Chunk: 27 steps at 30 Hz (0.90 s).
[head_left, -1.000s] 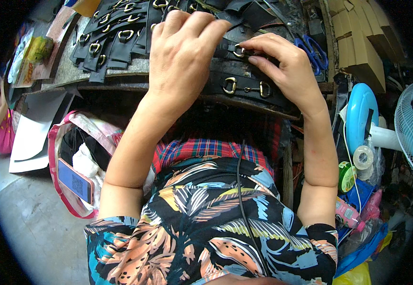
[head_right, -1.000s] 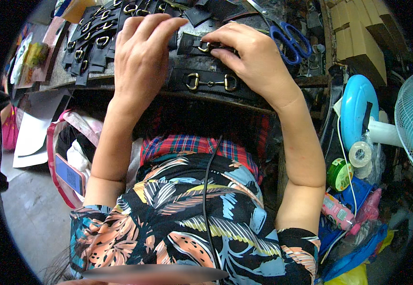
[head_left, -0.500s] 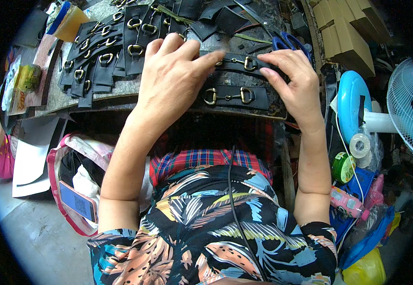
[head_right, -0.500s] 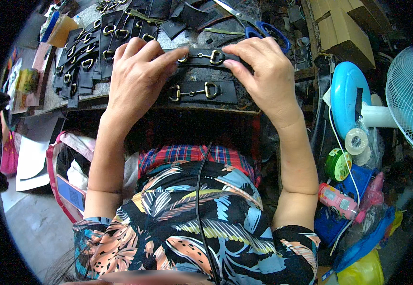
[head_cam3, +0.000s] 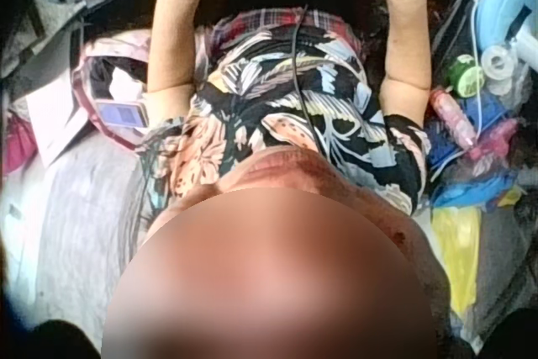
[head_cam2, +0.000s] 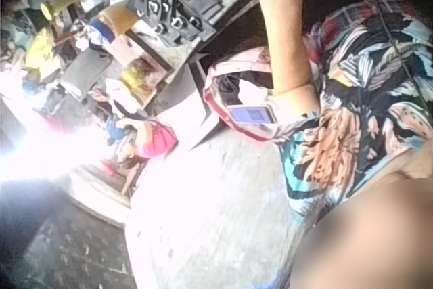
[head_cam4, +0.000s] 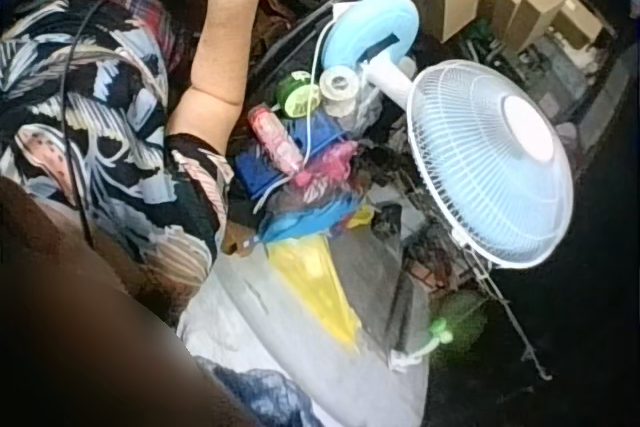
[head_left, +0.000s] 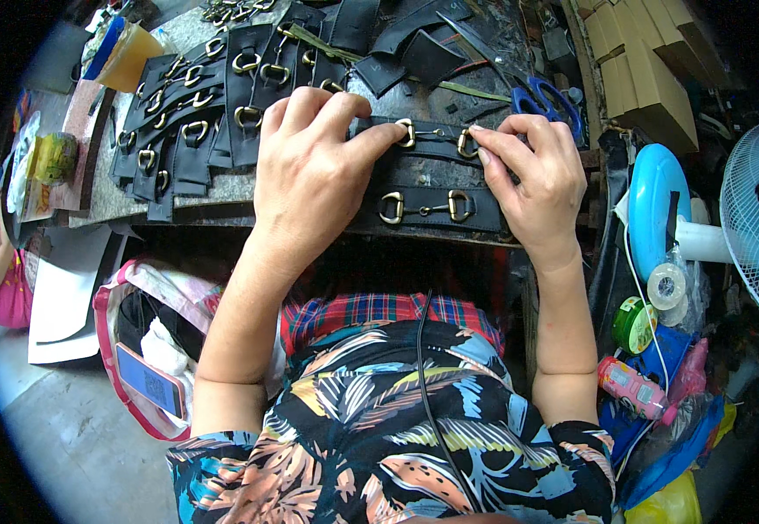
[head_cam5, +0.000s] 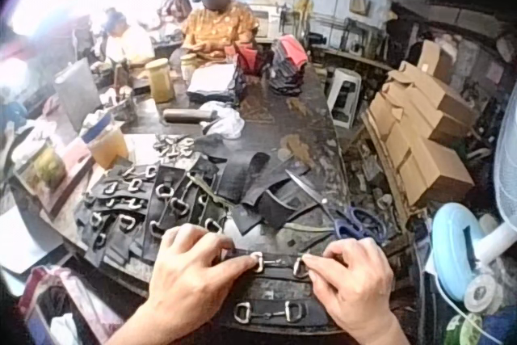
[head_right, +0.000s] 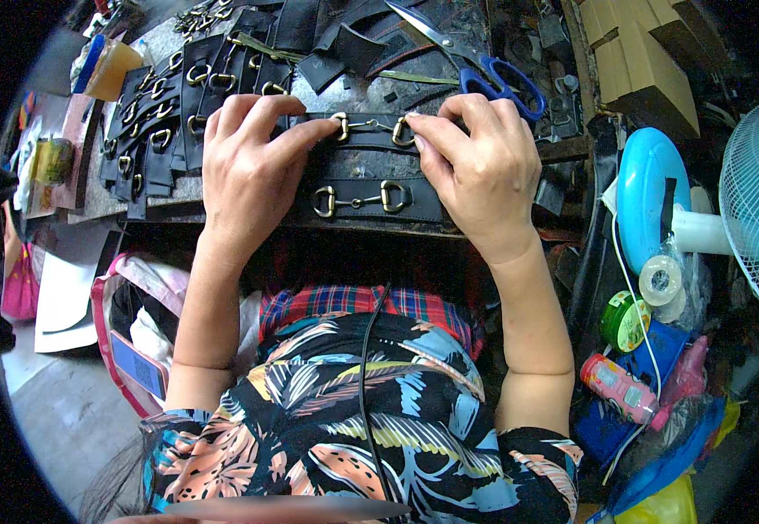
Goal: The person assembles black leather straps with brass D-rings and buckles by hand, threading and securing the hardware. They then use scissors to trim excess strap material and place the finished pieces on the workbench.
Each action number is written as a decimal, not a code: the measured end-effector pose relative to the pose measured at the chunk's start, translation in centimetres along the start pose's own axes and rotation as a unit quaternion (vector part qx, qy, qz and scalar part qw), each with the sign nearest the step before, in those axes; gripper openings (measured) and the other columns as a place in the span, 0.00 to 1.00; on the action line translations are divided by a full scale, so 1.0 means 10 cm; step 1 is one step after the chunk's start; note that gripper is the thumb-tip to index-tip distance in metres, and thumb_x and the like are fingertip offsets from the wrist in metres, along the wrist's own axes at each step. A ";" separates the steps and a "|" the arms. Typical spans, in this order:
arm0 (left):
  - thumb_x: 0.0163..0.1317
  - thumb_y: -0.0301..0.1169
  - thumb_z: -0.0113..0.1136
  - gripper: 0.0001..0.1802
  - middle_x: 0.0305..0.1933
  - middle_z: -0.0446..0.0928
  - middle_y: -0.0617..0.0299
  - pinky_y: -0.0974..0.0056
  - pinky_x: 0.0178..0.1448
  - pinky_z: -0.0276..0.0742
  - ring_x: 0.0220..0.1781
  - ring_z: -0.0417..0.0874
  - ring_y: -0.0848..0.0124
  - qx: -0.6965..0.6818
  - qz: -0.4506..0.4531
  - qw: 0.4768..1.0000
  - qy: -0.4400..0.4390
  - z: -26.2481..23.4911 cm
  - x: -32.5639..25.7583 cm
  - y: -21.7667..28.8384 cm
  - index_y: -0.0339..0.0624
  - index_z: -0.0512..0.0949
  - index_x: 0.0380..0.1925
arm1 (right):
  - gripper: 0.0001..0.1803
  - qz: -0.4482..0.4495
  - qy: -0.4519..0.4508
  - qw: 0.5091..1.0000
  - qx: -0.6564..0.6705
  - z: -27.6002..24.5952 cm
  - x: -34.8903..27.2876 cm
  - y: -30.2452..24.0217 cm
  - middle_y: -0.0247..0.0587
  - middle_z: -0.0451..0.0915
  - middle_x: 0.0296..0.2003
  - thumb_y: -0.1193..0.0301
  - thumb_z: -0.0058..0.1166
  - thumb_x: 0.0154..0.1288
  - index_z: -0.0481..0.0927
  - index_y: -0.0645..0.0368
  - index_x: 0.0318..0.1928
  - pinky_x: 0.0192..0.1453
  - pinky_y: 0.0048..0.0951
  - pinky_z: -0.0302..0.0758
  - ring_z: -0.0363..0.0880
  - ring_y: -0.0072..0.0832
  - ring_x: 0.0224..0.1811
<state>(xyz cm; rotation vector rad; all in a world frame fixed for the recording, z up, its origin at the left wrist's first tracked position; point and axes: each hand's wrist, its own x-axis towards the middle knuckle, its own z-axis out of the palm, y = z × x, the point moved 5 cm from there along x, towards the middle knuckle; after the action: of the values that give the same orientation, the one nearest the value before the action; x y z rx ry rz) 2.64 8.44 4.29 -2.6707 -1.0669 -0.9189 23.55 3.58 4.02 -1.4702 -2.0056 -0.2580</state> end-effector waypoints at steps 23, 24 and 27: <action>0.55 0.36 0.74 0.16 0.47 0.84 0.74 0.56 0.57 0.76 0.49 0.80 0.64 -0.023 0.049 0.998 -0.017 0.03 0.06 0.08 0.53 0.86 0.45 | 0.15 0.003 -0.010 1.000 0.007 0.03 0.00 0.03 0.29 0.81 0.40 0.62 0.74 0.55 0.90 0.46 0.43 0.48 0.36 0.75 0.77 0.33 0.42; 0.55 0.35 0.74 0.15 0.47 0.84 0.74 0.56 0.57 0.76 0.49 0.80 0.64 -0.024 0.048 0.998 -0.017 0.03 0.05 0.08 0.53 0.86 0.44 | 0.15 0.003 -0.003 1.000 0.008 0.02 0.00 0.03 0.29 0.81 0.40 0.62 0.74 0.54 0.89 0.46 0.43 0.48 0.36 0.75 0.77 0.34 0.42; 0.55 0.35 0.74 0.15 0.47 0.85 0.74 0.56 0.57 0.76 0.49 0.80 0.65 -0.028 0.048 0.998 -0.014 0.02 0.06 0.08 0.52 0.87 0.44 | 0.15 -0.004 0.023 0.999 0.023 0.01 0.00 0.04 0.29 0.82 0.40 0.63 0.75 0.53 0.89 0.46 0.43 0.47 0.37 0.75 0.78 0.34 0.42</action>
<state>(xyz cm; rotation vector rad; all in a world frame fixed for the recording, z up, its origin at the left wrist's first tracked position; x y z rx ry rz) 3.60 8.24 4.58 -2.7622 -0.9213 -0.9085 23.85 3.80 3.83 -1.4164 -1.9689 -0.2454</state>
